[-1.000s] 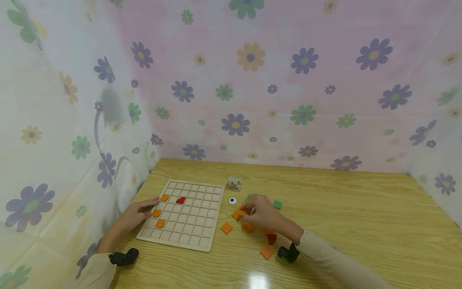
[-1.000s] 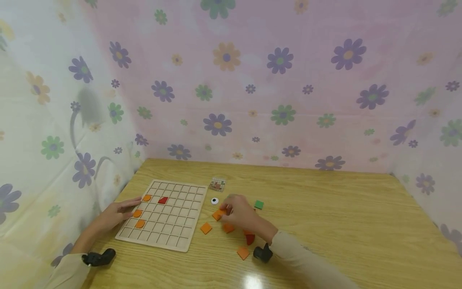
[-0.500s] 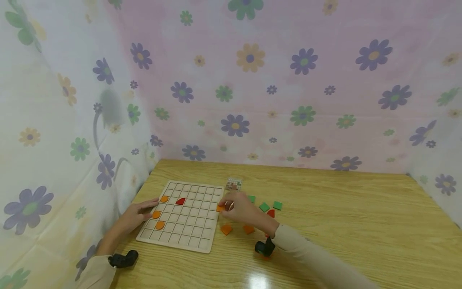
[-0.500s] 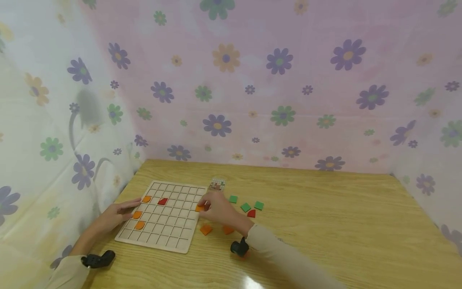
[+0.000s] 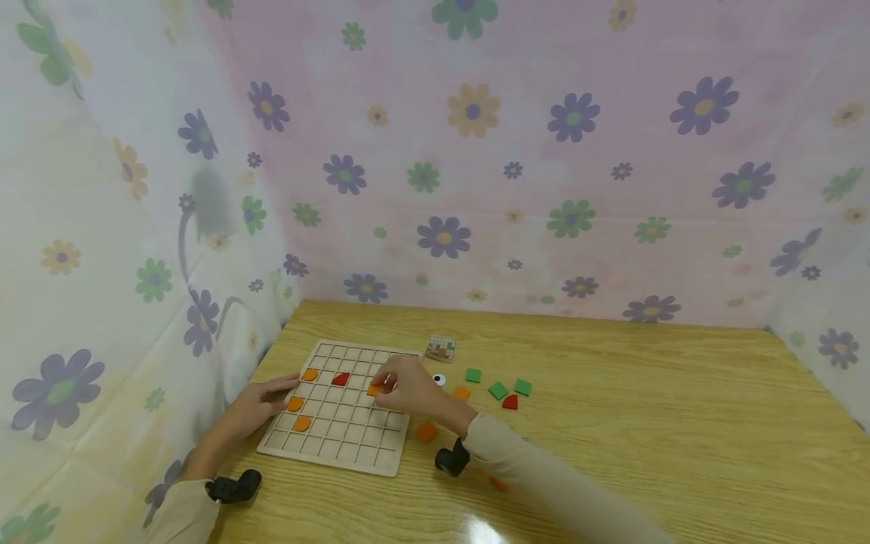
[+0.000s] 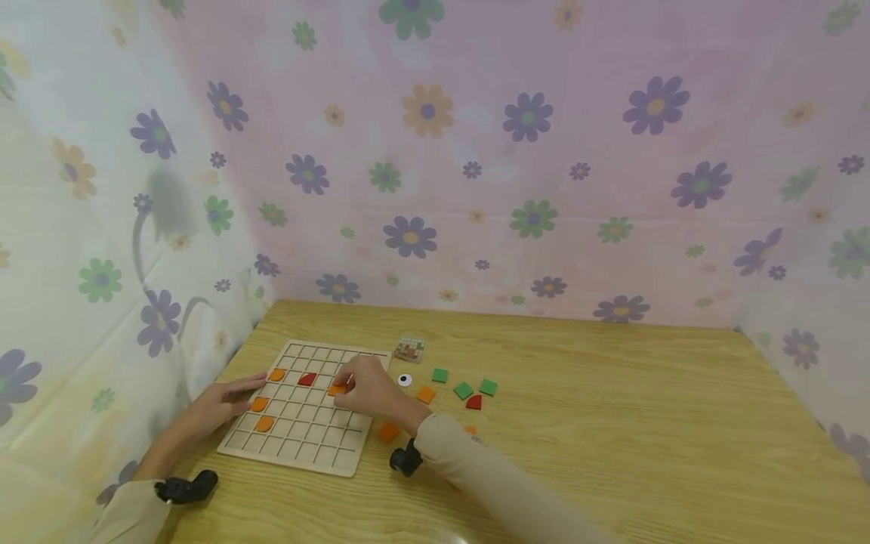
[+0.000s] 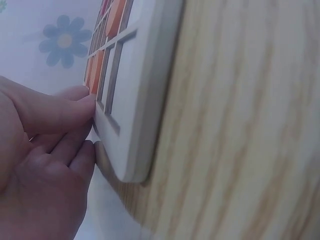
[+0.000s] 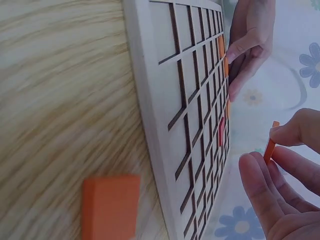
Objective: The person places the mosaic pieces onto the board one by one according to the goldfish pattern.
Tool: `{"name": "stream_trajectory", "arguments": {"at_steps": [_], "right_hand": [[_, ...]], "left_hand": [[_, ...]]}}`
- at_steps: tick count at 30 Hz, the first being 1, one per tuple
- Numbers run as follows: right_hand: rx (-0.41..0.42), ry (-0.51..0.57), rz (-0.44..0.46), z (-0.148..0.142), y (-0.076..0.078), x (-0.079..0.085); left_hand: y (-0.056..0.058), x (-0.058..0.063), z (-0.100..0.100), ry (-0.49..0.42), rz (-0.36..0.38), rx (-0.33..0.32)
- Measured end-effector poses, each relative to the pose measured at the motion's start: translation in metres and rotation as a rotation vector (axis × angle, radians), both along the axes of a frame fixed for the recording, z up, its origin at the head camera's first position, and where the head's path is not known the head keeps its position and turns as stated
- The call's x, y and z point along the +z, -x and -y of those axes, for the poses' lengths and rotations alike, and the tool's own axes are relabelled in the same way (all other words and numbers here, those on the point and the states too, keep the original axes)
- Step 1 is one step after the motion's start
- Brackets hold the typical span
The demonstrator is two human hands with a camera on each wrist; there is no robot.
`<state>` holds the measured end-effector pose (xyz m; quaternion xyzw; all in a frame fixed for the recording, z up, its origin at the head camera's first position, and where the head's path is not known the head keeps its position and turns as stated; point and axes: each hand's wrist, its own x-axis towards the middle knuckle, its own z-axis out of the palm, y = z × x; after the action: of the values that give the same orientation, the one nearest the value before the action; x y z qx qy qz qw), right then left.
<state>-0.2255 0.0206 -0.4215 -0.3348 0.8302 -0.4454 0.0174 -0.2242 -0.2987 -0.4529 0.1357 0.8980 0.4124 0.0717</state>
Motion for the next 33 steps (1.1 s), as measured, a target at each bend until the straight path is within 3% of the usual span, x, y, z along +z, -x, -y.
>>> {"name": "stream_trajectory", "arguments": {"at_steps": [11, 19, 33], "right_hand": [[0.012, -0.052, 0.0, 0.041, 0.007, 0.001], [0.024, -0.121, -0.062, 0.068, 0.016, -0.013], [-0.015, -0.25, -0.059, 0.09, 0.019, -0.02]], "left_hand": [[-0.002, 0.002, -0.001, -0.011, 0.014, 0.0], [-0.004, -0.002, -0.001, -0.015, 0.027, 0.004], [-0.002, 0.005, -0.002, -0.027, 0.013, 0.01]]}}
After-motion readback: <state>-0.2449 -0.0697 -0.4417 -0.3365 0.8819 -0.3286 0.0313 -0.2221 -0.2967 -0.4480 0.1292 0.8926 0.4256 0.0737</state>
